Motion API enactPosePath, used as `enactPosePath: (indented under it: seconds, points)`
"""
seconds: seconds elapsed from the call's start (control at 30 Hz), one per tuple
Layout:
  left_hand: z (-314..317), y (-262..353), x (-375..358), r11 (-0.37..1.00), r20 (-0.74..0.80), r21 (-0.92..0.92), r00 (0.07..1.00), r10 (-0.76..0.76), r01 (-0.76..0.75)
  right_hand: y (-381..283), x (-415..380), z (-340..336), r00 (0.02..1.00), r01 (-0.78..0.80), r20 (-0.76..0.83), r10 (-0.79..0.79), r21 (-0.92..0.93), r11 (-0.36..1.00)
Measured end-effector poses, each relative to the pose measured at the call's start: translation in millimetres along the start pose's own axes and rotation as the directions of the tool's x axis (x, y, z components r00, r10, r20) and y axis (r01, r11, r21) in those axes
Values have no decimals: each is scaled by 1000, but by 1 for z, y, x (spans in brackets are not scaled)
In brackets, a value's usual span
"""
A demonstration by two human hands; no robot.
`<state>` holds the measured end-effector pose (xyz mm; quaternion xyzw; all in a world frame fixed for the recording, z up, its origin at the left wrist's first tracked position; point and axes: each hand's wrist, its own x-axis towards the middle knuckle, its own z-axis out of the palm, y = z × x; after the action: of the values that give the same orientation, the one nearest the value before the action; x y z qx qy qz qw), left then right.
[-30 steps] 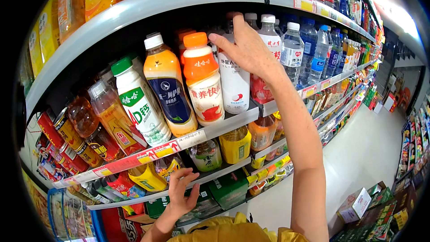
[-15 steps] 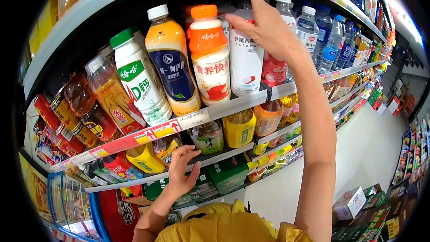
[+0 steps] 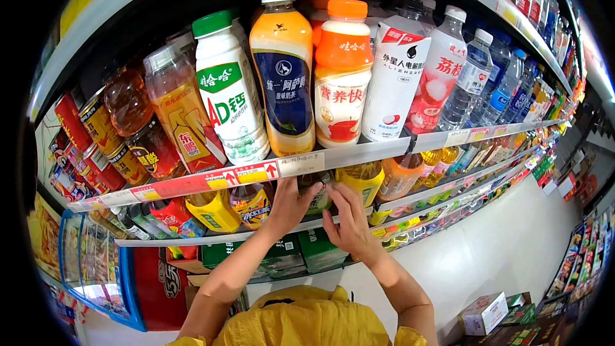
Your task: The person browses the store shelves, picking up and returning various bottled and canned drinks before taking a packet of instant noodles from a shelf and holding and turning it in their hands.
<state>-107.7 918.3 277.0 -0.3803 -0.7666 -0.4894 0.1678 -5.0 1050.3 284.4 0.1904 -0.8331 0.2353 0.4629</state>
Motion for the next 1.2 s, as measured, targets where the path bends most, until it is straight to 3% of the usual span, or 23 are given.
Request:
enactPosePath:
  seconds: [0.07,0.2,0.3,0.43,0.67,0.77,0.87,0.97,1.07,1.17,1.2]
  points:
    - [0,-3,5,998,47,22,998,53,-54,5,-6,9,983,-145,111,145,-3,989]
    - [-7,-2,8,970,48,112,976,211,-215,8,-1,24,964,-234,135,231,11,972]
    - [-4,-3,4,979,55,149,989,135,-142,14,-2,35,945,-300,150,290,48,953]
    - [-6,0,-3,920,72,312,972,225,-236,5,5,34,948,-280,164,275,11,960]
    - [-16,13,-8,934,143,335,986,83,-127,-6,4,32,940,-306,159,301,6,952]
    - [-15,5,-9,917,98,348,980,172,-195,-3,2,33,933,-320,177,314,6,947]
    - [-20,16,-16,963,53,255,995,79,-90,-3,2,33,932,-324,177,317,14,946]
    - [-44,22,-36,913,15,302,959,284,-275,-7,-1,29,944,-314,114,308,39,949]
    - [-66,13,-55,892,-259,436,933,249,-118,-19,-8,27,975,-213,75,208,55,976]
    - [-80,3,-47,870,-263,486,963,60,79,-35,-3,41,987,-127,119,107,172,977]
    - [-83,0,-44,872,-181,486,983,32,61,-39,3,51,986,-122,137,92,225,967]
